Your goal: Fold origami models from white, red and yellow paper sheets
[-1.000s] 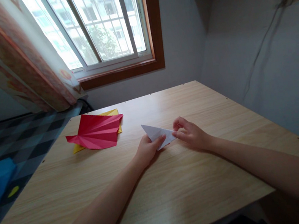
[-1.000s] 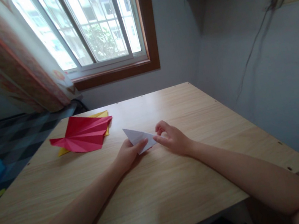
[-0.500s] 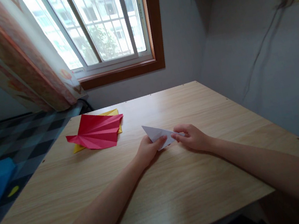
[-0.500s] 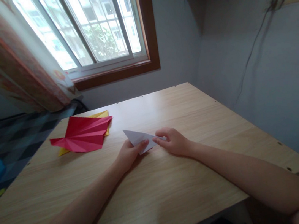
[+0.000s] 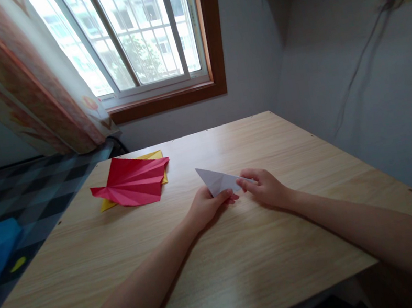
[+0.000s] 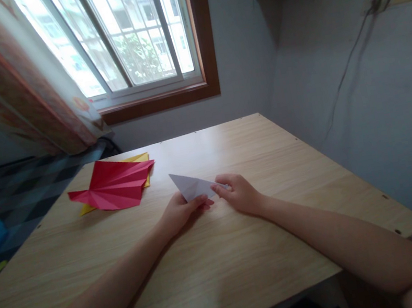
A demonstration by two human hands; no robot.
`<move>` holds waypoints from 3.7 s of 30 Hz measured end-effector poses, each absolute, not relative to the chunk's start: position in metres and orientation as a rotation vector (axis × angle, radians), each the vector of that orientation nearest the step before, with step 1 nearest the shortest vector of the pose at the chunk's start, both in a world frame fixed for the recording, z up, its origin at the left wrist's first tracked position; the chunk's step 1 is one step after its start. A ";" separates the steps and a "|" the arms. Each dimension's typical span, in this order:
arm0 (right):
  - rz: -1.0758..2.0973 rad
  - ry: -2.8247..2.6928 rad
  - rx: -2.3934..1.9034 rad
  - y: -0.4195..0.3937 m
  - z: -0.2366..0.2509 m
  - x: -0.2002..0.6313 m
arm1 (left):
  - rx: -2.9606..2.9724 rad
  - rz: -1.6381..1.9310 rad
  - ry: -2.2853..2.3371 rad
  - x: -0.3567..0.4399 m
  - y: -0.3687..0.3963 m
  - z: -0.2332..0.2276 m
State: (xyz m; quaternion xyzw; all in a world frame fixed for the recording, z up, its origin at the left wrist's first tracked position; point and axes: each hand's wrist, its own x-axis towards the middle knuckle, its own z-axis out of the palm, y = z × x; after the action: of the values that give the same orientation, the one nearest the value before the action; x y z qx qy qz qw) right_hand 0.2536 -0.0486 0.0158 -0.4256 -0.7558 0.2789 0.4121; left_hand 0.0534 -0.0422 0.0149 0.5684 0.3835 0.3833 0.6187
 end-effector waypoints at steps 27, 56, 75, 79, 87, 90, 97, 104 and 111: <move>0.781 -1.791 -1.007 -0.041 0.014 0.259 | 1.224 0.956 0.883 0.053 -0.042 0.014; 0.747 -1.741 -1.042 -0.039 0.010 0.261 | 1.165 0.992 0.899 0.054 -0.040 0.016; 0.727 -1.819 -1.073 -0.043 0.018 0.258 | 1.342 0.936 0.902 0.053 -0.041 0.013; 0.749 -1.815 -1.063 -0.045 0.019 0.257 | 1.401 0.913 0.901 0.053 -0.042 0.016; 0.706 -1.868 -1.087 -0.044 0.018 0.257 | 1.516 0.847 0.903 0.053 -0.045 0.023; 0.674 -1.878 -1.117 -0.046 0.019 0.256 | 1.498 0.843 0.905 0.053 -0.045 0.022; 0.667 -1.773 -1.130 -0.045 0.017 0.256 | 1.294 0.960 0.866 0.054 -0.042 0.015; 0.689 -1.719 -1.092 -0.044 0.017 0.258 | 1.177 1.041 0.879 0.053 -0.040 0.018; 0.776 -1.728 -1.040 -0.044 0.017 0.258 | 1.173 1.068 0.894 0.053 -0.038 0.018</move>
State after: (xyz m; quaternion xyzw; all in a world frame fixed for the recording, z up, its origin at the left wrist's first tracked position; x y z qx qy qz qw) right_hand 0.2580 -0.0444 0.0174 -0.4244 -0.7054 0.3167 0.4711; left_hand 0.0531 -0.0383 0.0185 0.5087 0.3878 0.4631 0.6135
